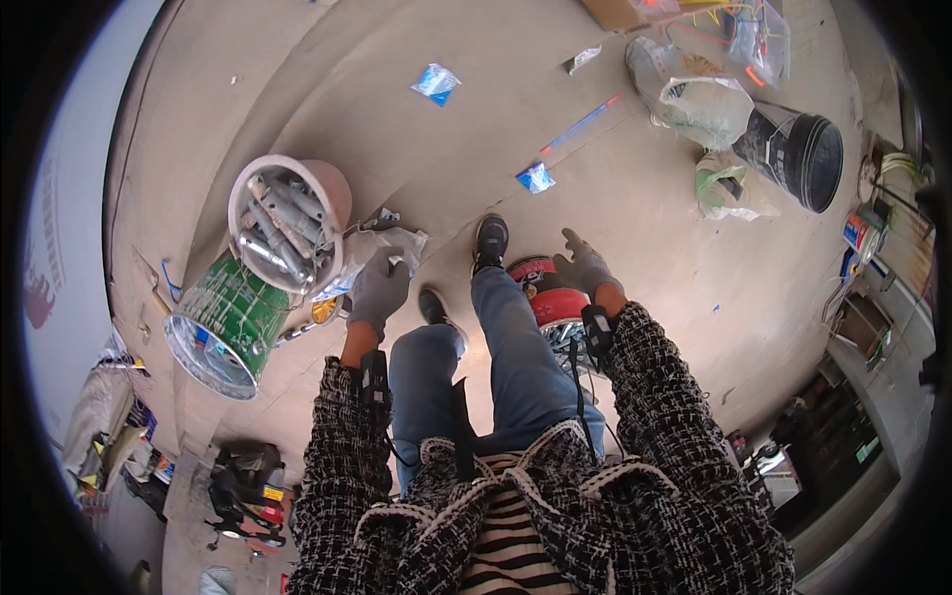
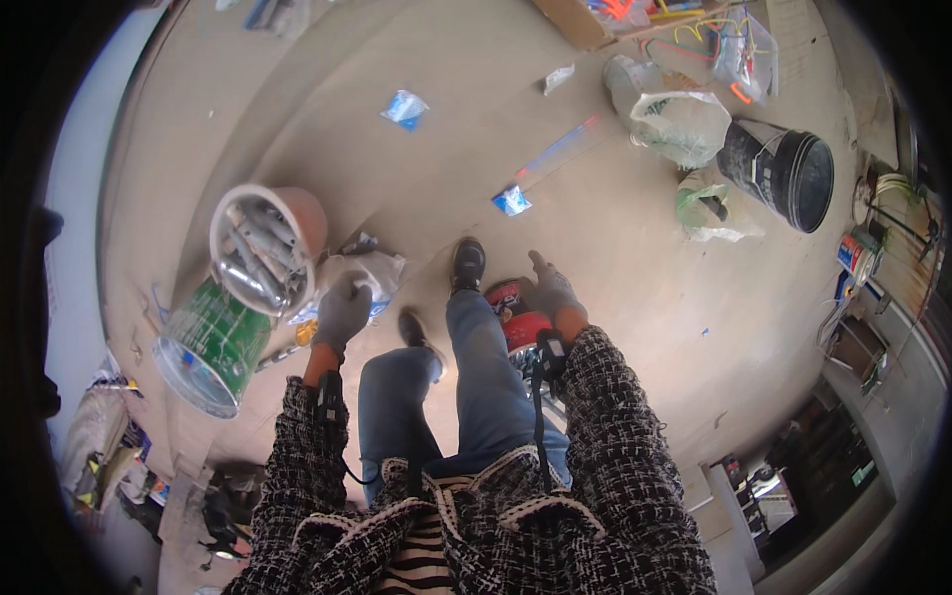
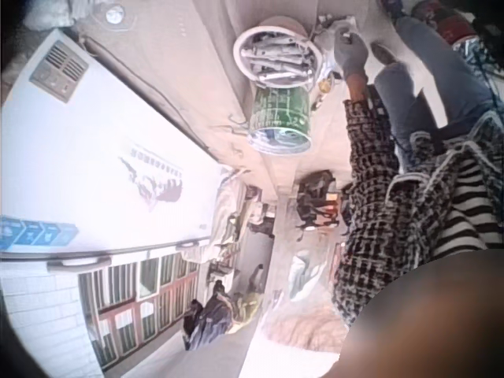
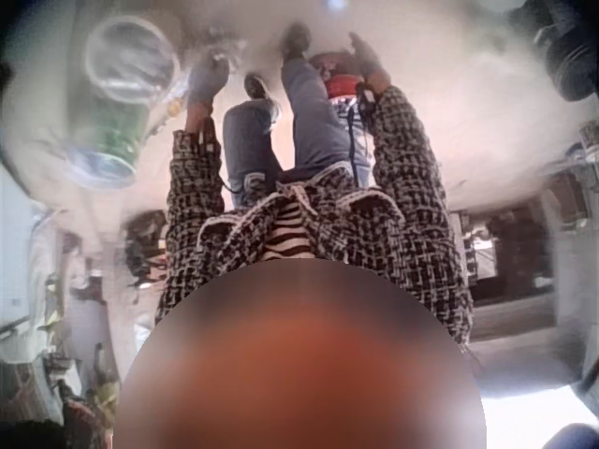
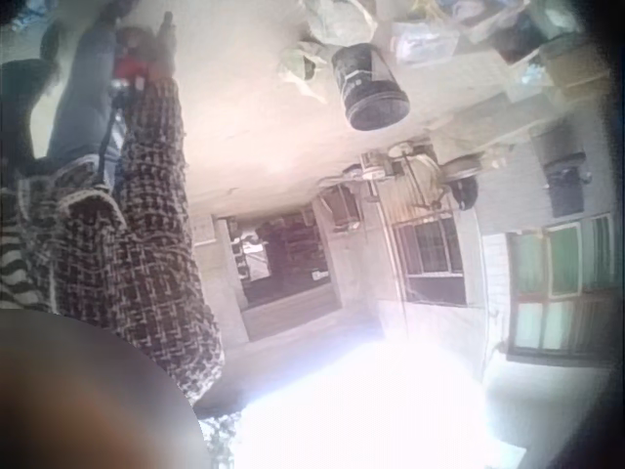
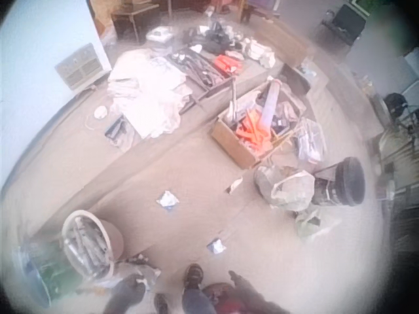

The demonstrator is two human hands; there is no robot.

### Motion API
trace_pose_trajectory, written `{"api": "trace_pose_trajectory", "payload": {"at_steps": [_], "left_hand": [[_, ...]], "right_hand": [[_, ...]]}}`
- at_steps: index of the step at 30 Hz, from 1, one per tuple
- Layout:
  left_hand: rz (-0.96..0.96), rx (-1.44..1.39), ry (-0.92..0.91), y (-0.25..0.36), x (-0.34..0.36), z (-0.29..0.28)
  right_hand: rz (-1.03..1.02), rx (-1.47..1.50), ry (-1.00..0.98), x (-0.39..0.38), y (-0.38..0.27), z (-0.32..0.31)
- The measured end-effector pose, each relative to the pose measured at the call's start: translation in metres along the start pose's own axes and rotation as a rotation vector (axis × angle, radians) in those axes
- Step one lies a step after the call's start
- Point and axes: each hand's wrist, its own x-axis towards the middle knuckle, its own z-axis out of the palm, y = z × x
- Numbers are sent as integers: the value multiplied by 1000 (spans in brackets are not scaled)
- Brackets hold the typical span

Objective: The person sorts and organizes hardware items in a cluttered workshop. They pick up a teal plastic flange and place it into a bucket, then gather several plastic bags and put them into a large sack. They walk to a workbench, pick up a small blue packet and a caulking gun, and place them in a box. Finally, they pick up a pressure gauge and a brass valve, inspect them briefly, and place them in the sack.

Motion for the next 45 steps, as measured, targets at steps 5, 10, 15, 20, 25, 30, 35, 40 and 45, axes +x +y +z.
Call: {"api": "trace_pose_trajectory", "payload": {"at_steps": [5, 10, 15, 20, 25, 30, 35, 40, 45], "left_hand": [[194, 135, -22, 61, 77, 5], [243, 233, 62, 106, 175, 23], [366, 430, 259, 129, 268, 49], [444, 486, 390, 118, 323, 67], [347, -250, 126, 106, 343, 25], [499, -884, -254, 119, 270, -16], [558, -1029, -469, 169, 162, -40], [536, -1179, -585, 215, 76, -84], [742, -1032, -514, 239, 6, -124]], "right_hand": [[-46, 71, 92, 41, 2, 2], [-98, -28, 151, 119, 15, 33], [45, -186, 193, 213, 28, 67], [73, -274, 319, 278, 48, 106], [-3, 80, 383, 295, 67, 93], [-166, 1279, 22, 210, 30, 15], [-439, 1540, -209, 55, -60, -63], [-587, 1576, -252, -55, -135, -109], [-594, 1564, -243, -130, -174, -127]]}}
